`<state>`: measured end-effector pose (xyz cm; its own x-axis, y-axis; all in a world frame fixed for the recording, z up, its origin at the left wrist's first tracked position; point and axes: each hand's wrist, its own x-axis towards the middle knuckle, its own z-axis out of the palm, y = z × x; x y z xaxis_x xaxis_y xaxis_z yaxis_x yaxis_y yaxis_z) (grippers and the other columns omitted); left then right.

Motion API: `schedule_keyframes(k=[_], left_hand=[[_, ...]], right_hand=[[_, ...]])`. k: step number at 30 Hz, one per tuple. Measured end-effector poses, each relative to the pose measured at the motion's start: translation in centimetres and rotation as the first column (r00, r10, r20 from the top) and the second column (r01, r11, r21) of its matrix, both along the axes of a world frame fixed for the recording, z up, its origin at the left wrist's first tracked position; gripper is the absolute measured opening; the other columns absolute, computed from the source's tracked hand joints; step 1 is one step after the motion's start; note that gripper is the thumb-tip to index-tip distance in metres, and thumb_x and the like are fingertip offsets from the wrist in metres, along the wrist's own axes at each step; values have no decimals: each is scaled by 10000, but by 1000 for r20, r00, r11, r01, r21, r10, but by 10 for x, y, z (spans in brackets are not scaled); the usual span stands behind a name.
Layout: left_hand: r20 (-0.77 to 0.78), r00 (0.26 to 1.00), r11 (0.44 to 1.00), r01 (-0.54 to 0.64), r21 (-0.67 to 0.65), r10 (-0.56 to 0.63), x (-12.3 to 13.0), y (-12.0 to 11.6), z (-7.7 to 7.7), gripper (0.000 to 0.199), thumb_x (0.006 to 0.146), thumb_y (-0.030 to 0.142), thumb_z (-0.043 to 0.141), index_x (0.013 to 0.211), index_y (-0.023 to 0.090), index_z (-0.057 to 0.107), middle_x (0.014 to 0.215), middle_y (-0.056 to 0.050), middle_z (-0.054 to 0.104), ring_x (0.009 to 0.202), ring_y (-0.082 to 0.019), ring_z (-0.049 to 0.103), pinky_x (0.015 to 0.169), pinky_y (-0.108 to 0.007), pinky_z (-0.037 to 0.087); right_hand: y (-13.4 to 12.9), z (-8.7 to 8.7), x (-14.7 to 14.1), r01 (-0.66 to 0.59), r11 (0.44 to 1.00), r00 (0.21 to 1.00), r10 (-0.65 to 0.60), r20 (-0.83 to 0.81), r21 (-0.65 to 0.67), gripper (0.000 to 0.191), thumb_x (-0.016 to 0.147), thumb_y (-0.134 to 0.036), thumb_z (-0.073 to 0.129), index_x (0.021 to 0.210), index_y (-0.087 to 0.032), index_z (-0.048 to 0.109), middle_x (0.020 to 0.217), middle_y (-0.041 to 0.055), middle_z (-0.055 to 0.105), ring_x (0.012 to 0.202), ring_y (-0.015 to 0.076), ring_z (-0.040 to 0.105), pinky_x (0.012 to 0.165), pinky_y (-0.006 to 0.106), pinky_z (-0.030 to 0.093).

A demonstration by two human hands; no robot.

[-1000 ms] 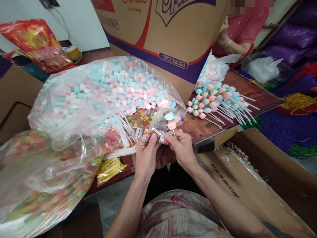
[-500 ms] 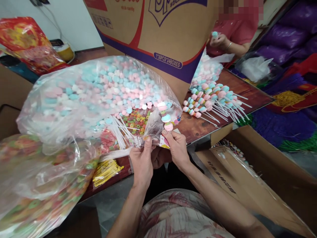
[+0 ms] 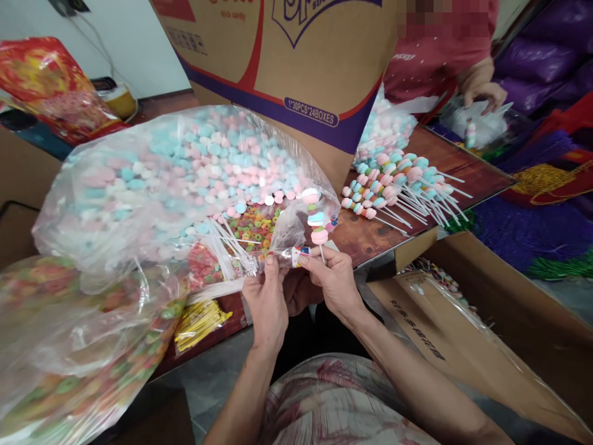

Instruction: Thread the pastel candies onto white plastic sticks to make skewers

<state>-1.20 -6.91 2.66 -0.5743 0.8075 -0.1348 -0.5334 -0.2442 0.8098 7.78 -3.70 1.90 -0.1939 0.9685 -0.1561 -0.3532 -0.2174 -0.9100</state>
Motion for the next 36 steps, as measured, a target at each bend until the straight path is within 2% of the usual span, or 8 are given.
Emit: schedule_keyframes(k=[5, 9, 12, 16, 20, 23, 29, 36], left_hand=[[119, 993, 1000, -15, -10, 16, -1, -2, -8, 210, 731, 314, 817, 848, 182, 702, 827, -12, 723, 848, -150, 695, 844, -298, 553], [143, 987, 997, -63, -42, 69, 0, 0, -10, 257, 734, 383, 807, 833, 185, 676, 832, -16, 724, 854, -168, 700, 809, -307, 553], [169, 982, 996, -73, -56, 81, -2, 1, -8, 292, 734, 410, 803, 894, 197, 683, 882, -13, 731, 817, -154, 699, 783, -303, 550], [214, 975, 997, -49, -55, 60, -8, 2, -7, 283, 740, 393, 804, 906, 201, 678, 884, 4, 725, 810, -143, 697, 800, -307, 547], [232, 972, 998, -30, -51, 41, -8, 3, -9, 252, 763, 381, 788, 875, 186, 675, 852, -8, 727, 837, -143, 701, 793, -272, 533], [226, 974, 999, -12, -44, 21, -8, 3, -9, 239, 781, 378, 774, 896, 192, 679, 904, -18, 736, 872, -151, 700, 843, -298, 531], [242, 966, 994, 103, -43, -89, -15, 3, -12, 253, 813, 423, 734, 917, 198, 682, 937, -40, 739, 908, -168, 698, 848, -314, 535], [147, 975, 984, 173, -49, -164, -24, 0, -15, 287, 798, 442, 744, 878, 177, 669, 910, -52, 739, 847, -173, 701, 757, -295, 540]], right_hand=[[-1, -8, -7, 20, 999, 1000, -20, -4, 30, 374, 776, -435, 752, 607, -168, 553, 497, -94, 278, 466, 50, 185, 450, 237, 160], [-1, -13, -11, 80, 997, 995, -78, -61, 21, 494, 815, -486, 714, 566, -188, 409, 500, -95, 260, 452, 44, 181, 437, 233, 146], [3, -13, -7, 107, 994, 991, -105, -80, 31, 453, 853, -511, 667, 597, -171, 510, 476, -99, 262, 427, 42, 177, 424, 234, 129], [4, -7, 4, 28, 999, 997, -25, -73, 42, 318, 838, -441, 705, 745, -142, 651, 460, -102, 295, 414, 37, 193, 427, 230, 109], [-1, 0, 10, -87, 996, 990, 83, -111, -28, 241, 777, -355, 762, 824, -136, 673, 485, -107, 308, 416, 29, 173, 422, 225, 85], [-3, 3, 11, -97, 993, 989, 88, -120, -71, 221, 760, -315, 768, 843, -130, 680, 465, -112, 311, 404, 28, 174, 419, 226, 88], [-3, 5, 11, -156, 985, 972, 140, -187, -72, 223, 785, -326, 745, 714, -145, 635, 457, -118, 257, 406, 26, 146, 423, 229, 76], [1, 3, 14, -99, 995, 994, 98, -57, -12, 210, 793, -334, 733, 830, -130, 698, 452, -106, 311, 410, 32, 177, 424, 227, 87]])
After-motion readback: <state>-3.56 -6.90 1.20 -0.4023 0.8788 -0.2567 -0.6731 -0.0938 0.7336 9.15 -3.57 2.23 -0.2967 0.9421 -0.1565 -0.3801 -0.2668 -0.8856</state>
